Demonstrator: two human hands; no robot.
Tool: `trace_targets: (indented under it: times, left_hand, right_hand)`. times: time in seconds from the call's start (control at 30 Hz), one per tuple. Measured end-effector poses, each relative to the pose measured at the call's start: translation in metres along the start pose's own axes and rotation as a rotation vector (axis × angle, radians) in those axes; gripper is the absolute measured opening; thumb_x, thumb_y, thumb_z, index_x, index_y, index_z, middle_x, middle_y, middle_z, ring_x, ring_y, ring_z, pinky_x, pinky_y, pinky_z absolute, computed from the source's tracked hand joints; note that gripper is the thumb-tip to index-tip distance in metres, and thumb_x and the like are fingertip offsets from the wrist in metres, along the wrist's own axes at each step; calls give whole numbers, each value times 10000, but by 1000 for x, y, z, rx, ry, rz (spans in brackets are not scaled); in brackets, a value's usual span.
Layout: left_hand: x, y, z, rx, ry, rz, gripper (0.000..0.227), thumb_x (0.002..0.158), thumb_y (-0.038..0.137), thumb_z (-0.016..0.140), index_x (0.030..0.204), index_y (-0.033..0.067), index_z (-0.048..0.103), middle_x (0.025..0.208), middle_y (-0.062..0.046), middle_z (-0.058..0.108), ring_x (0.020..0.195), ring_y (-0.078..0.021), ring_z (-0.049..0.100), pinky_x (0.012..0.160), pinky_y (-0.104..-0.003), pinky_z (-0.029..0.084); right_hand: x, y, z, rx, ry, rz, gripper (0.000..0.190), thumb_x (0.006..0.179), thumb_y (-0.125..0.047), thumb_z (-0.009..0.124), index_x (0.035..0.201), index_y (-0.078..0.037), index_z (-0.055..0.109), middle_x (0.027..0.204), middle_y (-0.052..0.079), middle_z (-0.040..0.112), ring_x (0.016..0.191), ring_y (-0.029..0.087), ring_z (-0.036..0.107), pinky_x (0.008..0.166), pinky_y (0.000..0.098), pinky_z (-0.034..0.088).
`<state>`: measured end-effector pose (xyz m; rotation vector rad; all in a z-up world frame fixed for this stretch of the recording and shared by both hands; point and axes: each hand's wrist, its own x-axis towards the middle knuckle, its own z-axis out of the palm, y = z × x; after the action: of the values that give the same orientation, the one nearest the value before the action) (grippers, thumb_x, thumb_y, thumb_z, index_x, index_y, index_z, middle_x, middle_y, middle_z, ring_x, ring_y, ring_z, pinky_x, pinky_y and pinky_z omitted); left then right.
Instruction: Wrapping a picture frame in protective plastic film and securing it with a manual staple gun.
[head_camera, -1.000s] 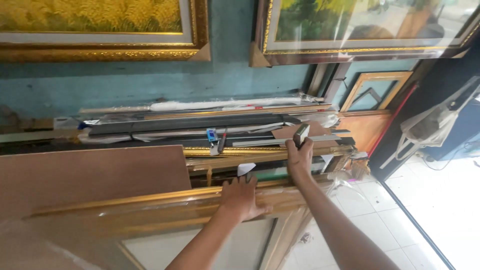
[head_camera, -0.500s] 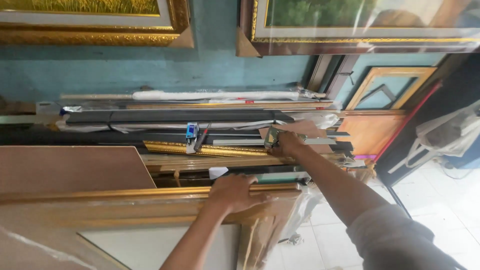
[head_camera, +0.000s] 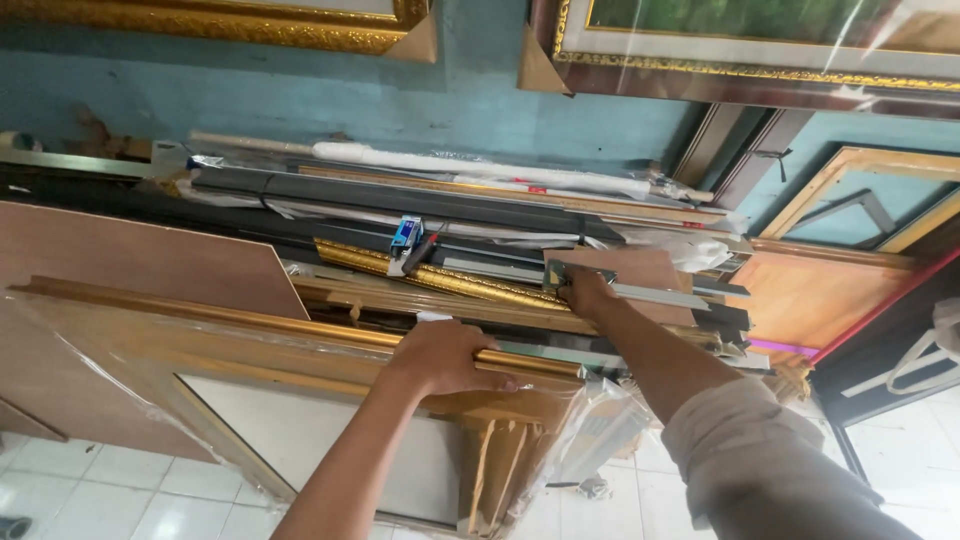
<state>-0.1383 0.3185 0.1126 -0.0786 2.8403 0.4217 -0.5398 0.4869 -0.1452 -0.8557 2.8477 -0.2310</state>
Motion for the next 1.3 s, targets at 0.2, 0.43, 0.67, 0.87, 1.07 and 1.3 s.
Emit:
trace_targets:
  times: [0.2,0.43,0.67,0.87,1.07,1.3]
  left_hand:
    - [-11,6,-7,4,-30,36,837,903,888,569,1462,296,760,1348,17,790,1340,-322,698,1156,-579,585]
    - [17,38,11,18,-45,205,913,806,720,729,1591,264,625,1544,-2,698,1378,-403,679,1154,-629,569]
    - [63,33,62,226,186,316,844,910,686,763,1596,255,526,1400,-23,738,1270,-342,750,983,-570,647]
    - [27,43,44,243,180,343,720,1008,620,717,1593,264,497,1373,-49,749,1262,-330,757,974,-531,658]
    - [-7,57,30,199,167,349,738,1033,633,692,1618,224,503,1437,-111,731,1314,-338,739,1033,-523,645]
    - [-10,65,36,333,132,292,709,1096,616,615,1644,183,496,1531,-124,677,1373,-321,704,1051,-496,635]
  right_hand:
    - [-162,-82,-155,838,-29,-249,642,982,-461,848,1434,-21,728,1454,273,718,1401,451,681,1077,505,652]
    - [-332,-113,-192,241,-31,-597,874,876,-613,869,1560,-115,649,1480,299,697,1380,566,631,1062,669,574]
    - [-336,-21,-127,-279,668,-524,174,1025,-292,735,1190,-343,720,1195,-47,688,988,226,764,660,373,618]
    - [-357,-19,-110,-388,843,-621,122,1048,-314,698,930,-321,727,920,-80,614,981,180,641,735,327,534]
    - [-373,-65,-128,-203,861,-569,311,915,-619,778,833,-320,756,863,-72,619,889,200,614,795,398,466]
    - [-352,-100,-127,-155,880,-767,226,937,-463,862,1059,-288,787,1002,-36,616,876,214,633,747,373,537]
